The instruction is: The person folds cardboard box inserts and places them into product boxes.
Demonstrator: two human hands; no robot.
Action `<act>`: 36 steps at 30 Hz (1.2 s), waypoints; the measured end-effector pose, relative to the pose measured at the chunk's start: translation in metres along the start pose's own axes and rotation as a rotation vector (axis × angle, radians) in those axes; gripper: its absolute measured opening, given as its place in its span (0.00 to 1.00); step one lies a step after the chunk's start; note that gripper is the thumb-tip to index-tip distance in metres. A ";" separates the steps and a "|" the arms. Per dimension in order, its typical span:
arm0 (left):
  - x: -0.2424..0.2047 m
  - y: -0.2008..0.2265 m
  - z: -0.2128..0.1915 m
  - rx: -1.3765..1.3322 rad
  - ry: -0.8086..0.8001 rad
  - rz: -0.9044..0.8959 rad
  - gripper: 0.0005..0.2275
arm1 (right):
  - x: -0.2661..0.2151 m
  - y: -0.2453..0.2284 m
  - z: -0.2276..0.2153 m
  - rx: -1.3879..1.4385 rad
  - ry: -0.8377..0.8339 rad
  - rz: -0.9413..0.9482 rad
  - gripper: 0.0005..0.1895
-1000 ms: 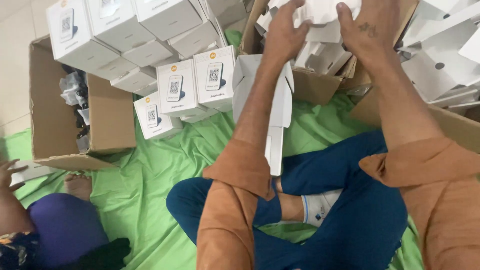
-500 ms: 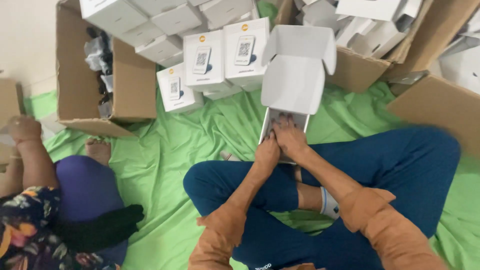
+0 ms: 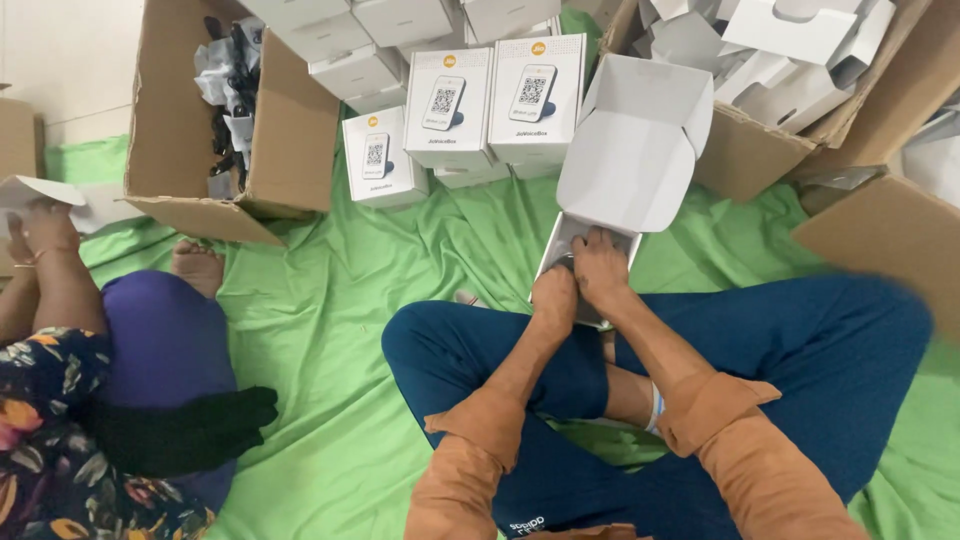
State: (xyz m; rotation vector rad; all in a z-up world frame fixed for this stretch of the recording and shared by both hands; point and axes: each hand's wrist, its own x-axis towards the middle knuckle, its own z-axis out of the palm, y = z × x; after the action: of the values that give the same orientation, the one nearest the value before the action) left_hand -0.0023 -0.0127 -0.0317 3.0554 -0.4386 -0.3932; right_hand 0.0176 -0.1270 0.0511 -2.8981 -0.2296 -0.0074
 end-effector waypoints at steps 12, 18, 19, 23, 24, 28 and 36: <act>-0.111 -0.001 -0.229 -0.651 0.087 0.068 0.13 | -0.029 0.000 -0.117 0.133 -0.052 -0.064 0.05; -0.124 0.020 -0.291 -0.768 0.637 0.460 0.17 | -0.103 0.029 -0.250 0.641 0.122 -0.119 0.11; -0.119 0.030 -0.272 -1.291 0.247 0.343 0.13 | -0.116 0.039 -0.257 0.699 0.178 -0.035 0.12; -0.096 0.113 -0.243 -1.875 -0.289 0.192 0.11 | -0.179 0.084 -0.261 0.989 0.477 0.316 0.19; -0.091 0.141 -0.244 -1.862 -0.331 0.220 0.11 | -0.185 0.089 -0.277 0.978 0.509 0.348 0.19; -0.079 0.262 -0.287 -1.514 -0.335 0.540 0.10 | -0.236 0.142 -0.310 1.238 0.908 0.629 0.30; -0.073 0.479 -0.291 -1.076 -0.245 1.070 0.31 | -0.379 0.258 -0.309 1.349 1.310 0.836 0.30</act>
State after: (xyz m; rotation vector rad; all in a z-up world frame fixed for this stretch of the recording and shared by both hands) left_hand -0.1278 -0.4540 0.2987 1.4686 -1.2315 -0.6218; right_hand -0.3122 -0.5053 0.2834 -1.0648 0.8295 -1.0329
